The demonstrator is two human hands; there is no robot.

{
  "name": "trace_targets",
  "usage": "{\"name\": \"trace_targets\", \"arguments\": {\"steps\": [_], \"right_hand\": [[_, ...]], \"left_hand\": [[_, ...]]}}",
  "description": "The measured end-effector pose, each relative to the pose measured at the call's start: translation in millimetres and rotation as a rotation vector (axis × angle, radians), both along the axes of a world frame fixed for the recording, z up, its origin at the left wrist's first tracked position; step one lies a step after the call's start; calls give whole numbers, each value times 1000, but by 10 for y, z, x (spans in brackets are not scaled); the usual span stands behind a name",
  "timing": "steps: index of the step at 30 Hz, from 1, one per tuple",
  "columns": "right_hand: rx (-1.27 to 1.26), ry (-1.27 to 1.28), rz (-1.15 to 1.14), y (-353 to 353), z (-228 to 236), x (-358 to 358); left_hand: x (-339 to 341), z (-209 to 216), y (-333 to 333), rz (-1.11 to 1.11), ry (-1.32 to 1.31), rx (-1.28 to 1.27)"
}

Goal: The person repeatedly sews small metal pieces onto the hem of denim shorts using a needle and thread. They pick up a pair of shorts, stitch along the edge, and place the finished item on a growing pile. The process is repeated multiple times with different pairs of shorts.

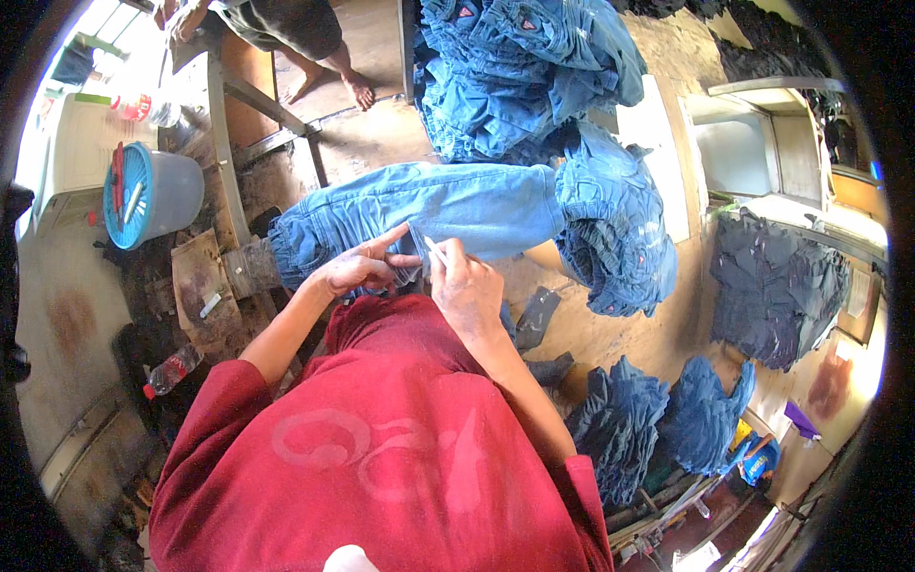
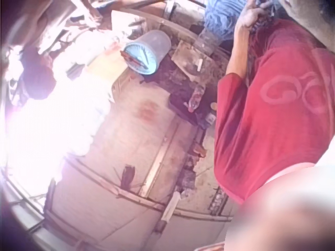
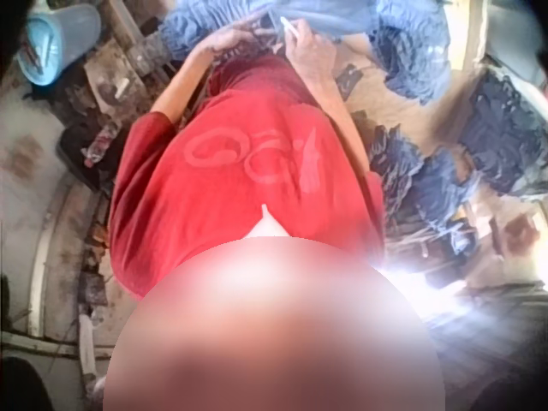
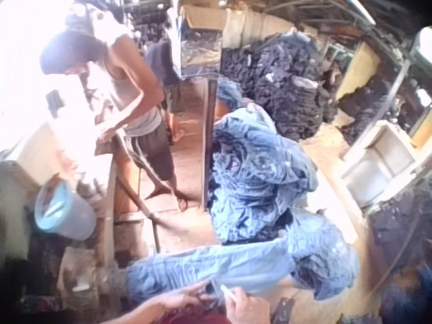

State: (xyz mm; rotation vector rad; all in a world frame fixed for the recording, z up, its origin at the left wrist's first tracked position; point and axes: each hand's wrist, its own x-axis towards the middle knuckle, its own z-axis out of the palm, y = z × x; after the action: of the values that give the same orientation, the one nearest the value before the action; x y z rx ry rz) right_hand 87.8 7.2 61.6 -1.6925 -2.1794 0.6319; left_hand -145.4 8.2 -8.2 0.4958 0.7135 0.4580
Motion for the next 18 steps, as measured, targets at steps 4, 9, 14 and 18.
{"name": "trace_targets", "arguments": {"steps": [4, 9, 14, 18], "right_hand": [[71, -148, 91, -90, 48, -235], [167, -235, 62, -137, 49, -356], [159, -188, 111, -146, -6, -416], [115, -278, 120, -139, -22, -458]], "left_hand": [[-26, -51, 8, -11, -48, -63], [-62, -137, -21, -23, -106, -33], [-106, -256, -26, -15, -267, -40], [-119, -332, -14, -34, -307, -32]]}}
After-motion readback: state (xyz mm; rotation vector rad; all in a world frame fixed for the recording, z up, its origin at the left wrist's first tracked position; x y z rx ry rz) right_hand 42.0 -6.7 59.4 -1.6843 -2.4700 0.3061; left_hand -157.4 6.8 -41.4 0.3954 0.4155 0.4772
